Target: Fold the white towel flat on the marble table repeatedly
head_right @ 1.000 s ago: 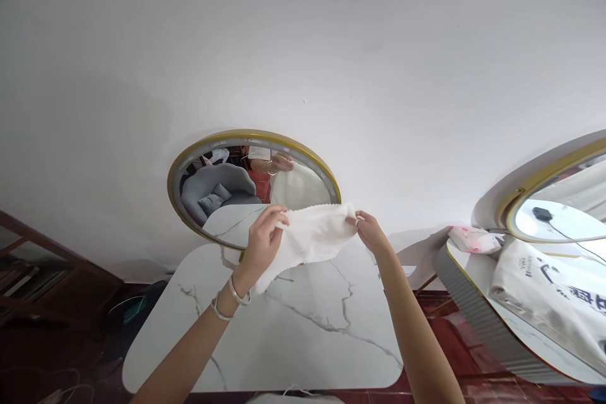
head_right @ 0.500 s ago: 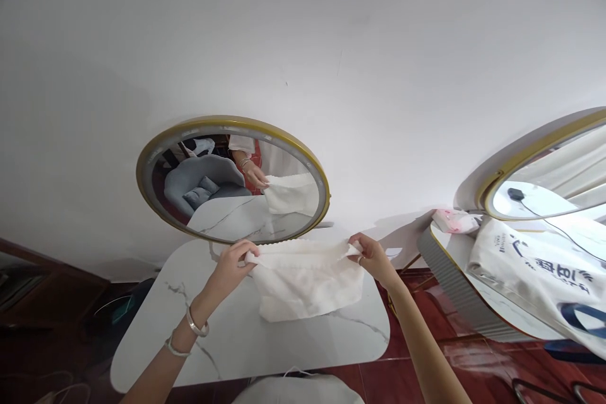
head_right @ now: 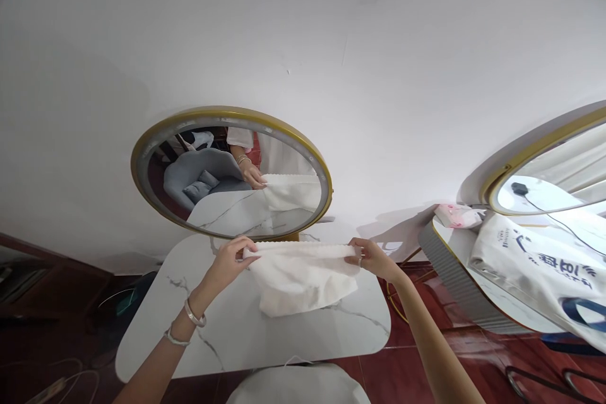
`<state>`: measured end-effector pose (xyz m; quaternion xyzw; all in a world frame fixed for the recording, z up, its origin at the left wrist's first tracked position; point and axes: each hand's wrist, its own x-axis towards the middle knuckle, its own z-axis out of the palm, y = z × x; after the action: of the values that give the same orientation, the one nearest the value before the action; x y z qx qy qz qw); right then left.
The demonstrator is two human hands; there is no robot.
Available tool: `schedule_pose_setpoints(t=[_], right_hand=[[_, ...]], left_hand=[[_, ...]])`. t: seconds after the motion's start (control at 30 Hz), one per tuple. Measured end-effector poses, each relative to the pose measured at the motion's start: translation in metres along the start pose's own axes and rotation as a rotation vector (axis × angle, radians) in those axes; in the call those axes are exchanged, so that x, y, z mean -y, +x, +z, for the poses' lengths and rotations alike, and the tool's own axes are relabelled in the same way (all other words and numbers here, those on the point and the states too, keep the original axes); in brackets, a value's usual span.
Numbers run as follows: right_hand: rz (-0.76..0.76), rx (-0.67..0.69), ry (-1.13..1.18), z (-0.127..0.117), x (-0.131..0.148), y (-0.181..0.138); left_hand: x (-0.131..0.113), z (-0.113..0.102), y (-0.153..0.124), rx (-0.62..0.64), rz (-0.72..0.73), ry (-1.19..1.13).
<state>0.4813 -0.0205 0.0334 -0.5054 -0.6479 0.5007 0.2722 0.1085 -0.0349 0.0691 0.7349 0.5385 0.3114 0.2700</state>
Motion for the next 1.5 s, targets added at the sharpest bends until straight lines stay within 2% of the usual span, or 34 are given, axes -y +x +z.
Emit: schedule_pose_setpoints(t=[0.13, 0.27, 0.53, 0.7, 0.8, 0.87, 1.0, 1.13, 1.2, 1.37, 1.5], right_hand=[[0.040, 0.001, 0.003, -0.007, -0.005, -0.001], [0.009, -0.068, -0.116, -0.012, -0.008, 0.001], [-0.042, -0.036, -0.359, -0.025, 0.002, 0.003], [-0.073, 0.096, -0.314, -0.024, 0.015, -0.001], [-0.154, 0.165, -0.346, -0.017, 0.030, -0.013], [-0.155, 0.179, -0.384, -0.013, 0.040, -0.025], [-0.058, 0.141, -0.354, -0.009, 0.049, -0.043], [-0.028, 0.117, -0.278, -0.007, 0.043, -0.043], [-0.043, 0.054, -0.298, -0.004, 0.036, -0.040], [-0.041, -0.124, -0.308, -0.003, 0.020, -0.035], [-0.100, -0.226, -0.320, -0.010, 0.026, -0.036]], left_hand=[[0.004, -0.002, 0.001, 0.015, -0.030, -0.075], [0.007, -0.004, 0.004, 0.033, -0.026, -0.066], [0.014, -0.013, 0.011, 0.058, 0.000, -0.065], [0.014, -0.018, 0.012, 0.062, 0.001, -0.040], [0.008, -0.027, 0.009, 0.040, -0.003, -0.036], [0.001, -0.035, 0.004, 0.002, -0.001, -0.034], [-0.007, -0.049, -0.006, -0.047, -0.020, -0.019], [-0.001, -0.049, -0.011, -0.049, -0.041, -0.014], [0.002, -0.048, -0.013, -0.009, -0.052, -0.005], [0.006, -0.052, -0.015, 0.185, -0.062, 0.047], [0.008, -0.052, -0.013, 0.195, -0.036, 0.051]])
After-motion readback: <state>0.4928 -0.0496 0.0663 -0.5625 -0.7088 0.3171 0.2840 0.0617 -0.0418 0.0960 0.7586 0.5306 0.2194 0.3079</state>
